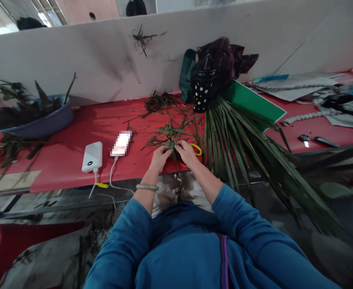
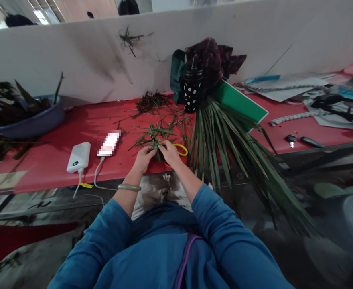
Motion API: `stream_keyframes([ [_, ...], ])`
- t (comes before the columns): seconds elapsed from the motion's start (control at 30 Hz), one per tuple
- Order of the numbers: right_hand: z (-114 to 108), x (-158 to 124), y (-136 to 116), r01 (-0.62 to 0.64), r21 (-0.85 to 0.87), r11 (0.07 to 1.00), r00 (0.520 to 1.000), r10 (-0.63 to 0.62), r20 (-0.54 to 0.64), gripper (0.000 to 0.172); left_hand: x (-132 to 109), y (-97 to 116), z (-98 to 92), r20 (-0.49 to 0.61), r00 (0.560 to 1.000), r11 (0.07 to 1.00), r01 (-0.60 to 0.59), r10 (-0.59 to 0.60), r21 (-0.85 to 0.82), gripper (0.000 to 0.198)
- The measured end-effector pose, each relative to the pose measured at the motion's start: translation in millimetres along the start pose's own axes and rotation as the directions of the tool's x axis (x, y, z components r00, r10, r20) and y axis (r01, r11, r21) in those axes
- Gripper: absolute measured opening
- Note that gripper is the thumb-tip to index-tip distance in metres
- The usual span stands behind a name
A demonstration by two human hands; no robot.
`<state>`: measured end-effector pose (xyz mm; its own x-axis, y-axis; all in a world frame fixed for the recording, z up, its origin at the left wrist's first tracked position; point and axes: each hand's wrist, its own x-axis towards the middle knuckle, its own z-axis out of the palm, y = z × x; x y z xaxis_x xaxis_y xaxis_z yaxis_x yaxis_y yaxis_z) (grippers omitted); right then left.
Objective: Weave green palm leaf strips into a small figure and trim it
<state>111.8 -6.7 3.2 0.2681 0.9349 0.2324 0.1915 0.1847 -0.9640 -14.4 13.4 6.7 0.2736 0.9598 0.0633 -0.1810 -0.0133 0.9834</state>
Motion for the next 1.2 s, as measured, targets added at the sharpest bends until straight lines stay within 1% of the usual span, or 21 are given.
stream_keyframes([
  [0.07,1.1,0.2,0.3,-0.005,0.027,1.0,1.0,0.005,0.016,0.017,0.4,-0.9,-0.2,0.0,1.0,1.0,-0.003,0.003,-0.001,0.018],
  [0.17,3.2,-0.5,0.2,-0.022,0.103,0.994,0.994,0.011,0.108,0.021,1.5,-2.1,-1.2,-0.023,1.0,0.995,0.011,-0.013,-0.102,0.021],
  [0.23,3.9,-1.0,0.3,-0.015,0.101,0.995,0.989,0.0,0.149,0.02,1.9,-2.4,-1.7,-0.032,0.999,0.989,0.018,-0.023,-0.145,0.022],
  [0.37,2.4,-1.7,-1.0,0.043,-0.01,0.999,0.991,-0.042,0.125,0.016,1.5,-1.5,-1.2,-0.035,0.999,0.987,0.025,-0.031,-0.16,0.02],
  [0.47,0.9,-2.5,-3.4,0.051,-0.059,0.997,0.994,-0.044,0.102,0.016,1.5,-0.3,-0.8,-0.03,0.999,0.988,0.028,-0.033,-0.152,0.019],
  [0.53,0.7,-2.6,-4.3,0.05,-0.073,0.996,0.995,-0.044,0.092,0.016,1.7,0.5,-1.1,-0.025,0.999,0.987,0.042,-0.047,-0.156,0.019],
  [0.63,1.3,-1.8,-3.6,0.036,-0.035,0.999,0.993,-0.032,0.115,0.016,1.8,1.9,-1.7,-0.019,0.998,0.982,0.063,-0.067,-0.179,0.019],
  [0.7,1.7,-0.7,-2.1,0.013,-0.004,1.0,0.992,-0.013,0.124,0.016,1.2,2.7,-1.8,-0.012,0.998,0.985,0.057,-0.059,-0.162,0.017],
  [0.87,1.9,0.9,1.2,0.002,-0.016,1.0,0.999,-0.002,0.052,0.016,-0.8,4.4,-1.3,0.02,1.0,1.0,0.016,-0.016,-0.002,0.01],
  [0.97,1.6,-0.1,-0.7,0.013,-0.003,1.0,0.994,-0.013,0.107,0.018,-0.6,4.2,-1.6,0.017,0.999,0.999,0.042,-0.042,-0.007,0.008],
  [1.03,0.8,-1.1,-3.4,0.02,-0.028,0.999,0.989,-0.016,0.144,0.018,0.1,3.6,-1.8,0.001,0.999,0.999,0.042,-0.042,-0.02,0.008],
  [1.2,-1.9,-2.3,-8.2,0.059,-0.14,0.988,0.988,-0.038,0.149,0.017,0.6,1.9,-1.0,-0.012,1.0,1.0,0.012,-0.012,-0.008,0.006],
])
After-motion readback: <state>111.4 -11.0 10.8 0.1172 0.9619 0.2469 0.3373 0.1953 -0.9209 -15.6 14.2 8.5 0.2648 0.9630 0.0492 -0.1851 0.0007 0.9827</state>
